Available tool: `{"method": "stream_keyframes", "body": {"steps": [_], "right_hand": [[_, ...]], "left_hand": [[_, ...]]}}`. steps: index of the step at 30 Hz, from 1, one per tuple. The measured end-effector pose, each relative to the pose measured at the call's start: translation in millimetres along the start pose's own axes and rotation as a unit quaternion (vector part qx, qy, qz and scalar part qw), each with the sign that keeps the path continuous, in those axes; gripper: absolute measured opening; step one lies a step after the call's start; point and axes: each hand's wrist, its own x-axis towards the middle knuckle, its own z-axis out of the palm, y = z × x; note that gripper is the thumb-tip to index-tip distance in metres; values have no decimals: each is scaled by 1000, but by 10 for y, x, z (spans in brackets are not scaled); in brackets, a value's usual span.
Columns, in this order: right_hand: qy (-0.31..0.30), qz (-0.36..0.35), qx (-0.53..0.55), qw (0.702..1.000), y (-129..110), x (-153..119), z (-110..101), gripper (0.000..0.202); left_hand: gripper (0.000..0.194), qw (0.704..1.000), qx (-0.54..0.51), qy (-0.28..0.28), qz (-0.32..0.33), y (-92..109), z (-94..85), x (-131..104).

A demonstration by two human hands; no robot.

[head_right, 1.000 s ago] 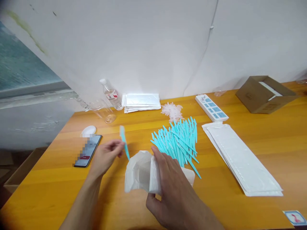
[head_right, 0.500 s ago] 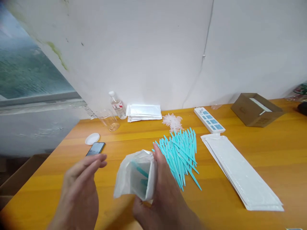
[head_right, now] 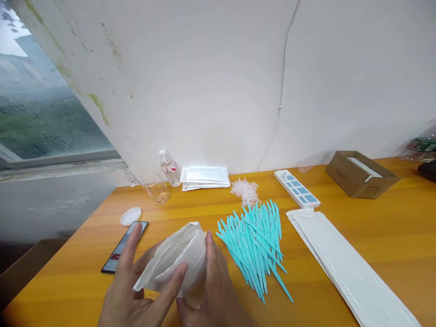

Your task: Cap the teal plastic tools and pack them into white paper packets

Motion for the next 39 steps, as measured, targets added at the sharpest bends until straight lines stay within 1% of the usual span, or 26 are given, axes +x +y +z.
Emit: {"method": "stream_keyframes", "body": {"steps": [2,3,4,5,6,7,8,9,10,11,12,13,14,15,17,19,21,22,23,25,28,31,33,36,38,39], "right_hand": [[7,-18,-26,999,28,34,-18,121],[16,-22,-47,999,39,90,-49,118],[27,-28,-72,997,51,187,-97,112],[38,-28,-101,994,63,331,-162,103],[57,-40,-130,989,81,528,-240,91],[58,-65,-163,983,107,775,-325,75],[66,-91,-195,974,146,1064,-409,59],[70,-99,-231,965,202,1379,-484,50],[62,-92,-272,956,275,1703,-541,46],[38,-77,-318,944,367,2014,-575,46],[25,-69,-332,940,474,2294,-582,45],[12,-64,-340,938,595,2530,-565,43],[-7,-59,-348,936,725,2712,-526,40],[-29,-54,-356,933,861,2838,-473,34],[-68,-42,-369,926,1130,2946,-358,26],[-88,-31,-381,920,1367,2932,-273,32],[-95,-19,-390,916,1546,2890,-241,35],[-98,-13,-393,914,1611,2878,-240,35],[-102,-8,-395,913,1662,2878,-245,36],[-110,-2,-396,912,1728,2909,-257,36],[-115,-1,-392,913,1764,2981,-261,34],[-121,1,-383,916,1750,3016,-270,34],[-127,0,-374,919,1717,3023,-301,34],[-130,1,-362,923,1614,3051,-407,35],[-123,2,-355,927,1498,3076,-529,36],[-120,1,-351,929,1424,3074,-610,37]], "left_hand": [[72,999,29,-24,10,42,-53,140],[65,999,36,-22,14,44,-71,252],[60,999,31,-3,21,31,-77,398],[59,999,14,31,32,3,-67,580],[59,996,-11,75,43,-41,-37,798],[61,992,-41,110,57,-103,14,1048],[61,985,-62,136,80,-183,89,1321],[61,980,-76,154,99,-280,184,1606],[60,976,-82,169,109,-392,296,1888],[57,976,-71,176,107,-515,419,2153],[54,980,-37,174,89,-646,546,2387],[51,986,20,151,66,-778,672,2579],[50,989,69,122,53,-908,793,2721],[49,989,101,100,46,-1029,905,2812],[48,988,131,59,56,-1233,1102,2863],[45,978,177,19,109,-1368,1256,2814],[43,950,261,-23,168,-1443,1365,2760],[45,934,303,-41,185,-1465,1404,2750],[47,922,334,-58,188,-1482,1435,2753],[50,915,357,-90,164,-1515,1475,2784],[51,917,355,-124,134,-1567,1505,2806],[51,918,352,-133,121,-1586,1518,2769],[51,919,351,-139,112,-1554,1515,2757],[50,920,349,-146,102,-1417,1467,2810],[50,922,346,-143,101,-1258,1378,2855],[50,925,338,-133,109,-1158,1309,2854]]}}
